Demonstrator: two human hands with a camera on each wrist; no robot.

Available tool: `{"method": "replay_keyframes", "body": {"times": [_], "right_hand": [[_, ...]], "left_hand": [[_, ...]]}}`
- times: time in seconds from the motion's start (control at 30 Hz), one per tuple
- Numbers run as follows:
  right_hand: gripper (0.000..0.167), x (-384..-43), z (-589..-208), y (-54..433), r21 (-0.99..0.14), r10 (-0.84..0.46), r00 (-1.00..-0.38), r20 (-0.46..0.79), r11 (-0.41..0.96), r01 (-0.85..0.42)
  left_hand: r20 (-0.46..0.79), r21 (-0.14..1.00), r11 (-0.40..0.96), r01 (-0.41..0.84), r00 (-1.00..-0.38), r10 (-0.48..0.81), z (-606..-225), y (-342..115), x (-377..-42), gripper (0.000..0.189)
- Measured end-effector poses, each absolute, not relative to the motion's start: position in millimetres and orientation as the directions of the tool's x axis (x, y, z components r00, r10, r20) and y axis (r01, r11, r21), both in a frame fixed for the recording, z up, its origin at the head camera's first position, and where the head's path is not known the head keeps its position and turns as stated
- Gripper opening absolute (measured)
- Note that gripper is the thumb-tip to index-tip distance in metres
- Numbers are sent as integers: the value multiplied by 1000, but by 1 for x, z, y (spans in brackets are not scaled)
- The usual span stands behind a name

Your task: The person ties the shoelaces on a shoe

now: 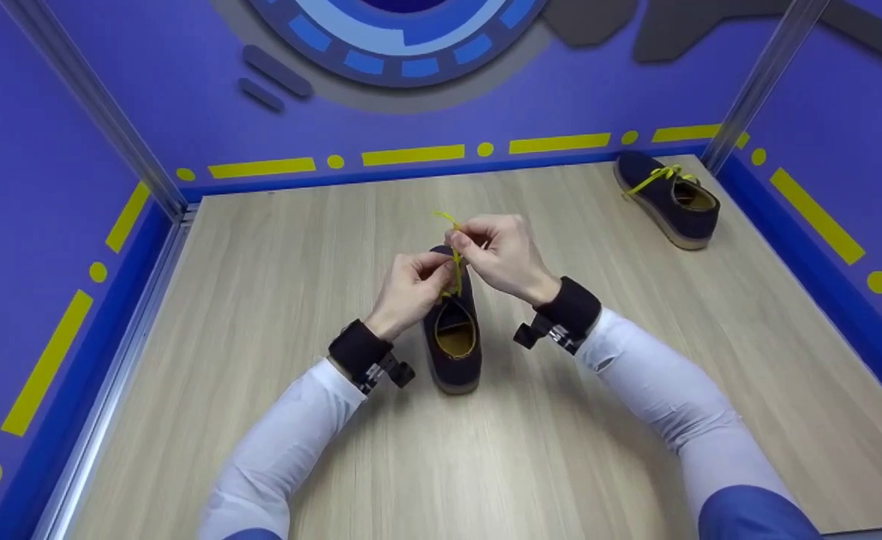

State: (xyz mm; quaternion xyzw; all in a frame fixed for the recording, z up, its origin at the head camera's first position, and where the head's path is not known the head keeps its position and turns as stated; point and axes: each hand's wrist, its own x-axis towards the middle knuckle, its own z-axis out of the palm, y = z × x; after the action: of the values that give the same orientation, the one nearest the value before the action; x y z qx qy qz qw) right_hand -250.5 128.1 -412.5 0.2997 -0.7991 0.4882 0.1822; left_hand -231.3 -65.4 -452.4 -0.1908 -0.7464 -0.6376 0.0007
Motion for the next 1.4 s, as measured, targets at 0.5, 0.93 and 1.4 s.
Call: {"method": "replay_keyframes", "body": {"times": [0.5,0.93,1.4], "right_hand": [[17,-257,-412,118,-719,-375,-761,530,278,-637],[23,-263,-418,156,-823,-546,-816,189,364,-435],[9,-262,-431,163,-877,-615,-785,76,333,-346]], "left_hand": [[326,903,162,398,-880,345,-454,-58,-234,27],[225,968,58,246,-943,246,-456,-63,-233,37],[267,955,61,289,-933,241,-456,-66,-236,34]]}}
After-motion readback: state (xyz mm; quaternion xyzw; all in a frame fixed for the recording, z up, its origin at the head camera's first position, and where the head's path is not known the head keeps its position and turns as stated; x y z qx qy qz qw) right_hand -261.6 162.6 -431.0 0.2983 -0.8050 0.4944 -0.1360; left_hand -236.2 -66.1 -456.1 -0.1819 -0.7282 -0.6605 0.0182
